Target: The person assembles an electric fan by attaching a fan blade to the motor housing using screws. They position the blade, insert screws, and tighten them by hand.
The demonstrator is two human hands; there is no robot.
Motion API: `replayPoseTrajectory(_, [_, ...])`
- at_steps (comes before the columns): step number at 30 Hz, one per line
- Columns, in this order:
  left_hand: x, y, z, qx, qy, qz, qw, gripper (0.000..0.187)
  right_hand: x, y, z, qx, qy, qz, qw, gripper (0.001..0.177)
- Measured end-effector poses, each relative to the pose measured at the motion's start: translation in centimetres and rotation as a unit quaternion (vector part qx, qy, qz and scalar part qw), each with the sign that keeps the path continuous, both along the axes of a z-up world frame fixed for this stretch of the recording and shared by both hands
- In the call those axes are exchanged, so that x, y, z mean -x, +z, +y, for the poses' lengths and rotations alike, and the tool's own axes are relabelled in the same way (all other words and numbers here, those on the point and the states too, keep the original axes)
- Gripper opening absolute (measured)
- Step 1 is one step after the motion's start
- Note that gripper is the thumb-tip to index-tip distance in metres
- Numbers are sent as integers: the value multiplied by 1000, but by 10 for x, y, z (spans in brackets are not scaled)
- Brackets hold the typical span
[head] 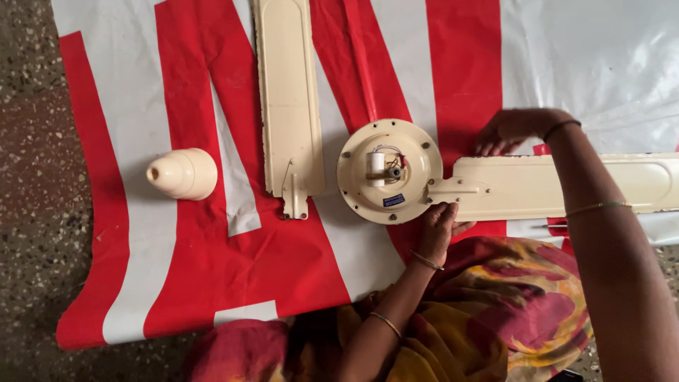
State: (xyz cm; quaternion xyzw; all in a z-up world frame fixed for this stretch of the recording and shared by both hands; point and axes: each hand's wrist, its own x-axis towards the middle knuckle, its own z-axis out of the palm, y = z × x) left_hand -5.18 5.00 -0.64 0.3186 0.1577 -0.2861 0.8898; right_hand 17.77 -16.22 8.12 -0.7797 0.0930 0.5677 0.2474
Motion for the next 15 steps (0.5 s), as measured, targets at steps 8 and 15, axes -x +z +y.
replayPoseTrajectory(8, [3,-18,-9,26,16,4,1000,21,-46,15,29,-51,35,-319,946,46])
replayPoseTrajectory(15, [7,-46,-23,21,19,0,1000,23,8,21,-44,150,120,-445,875,18])
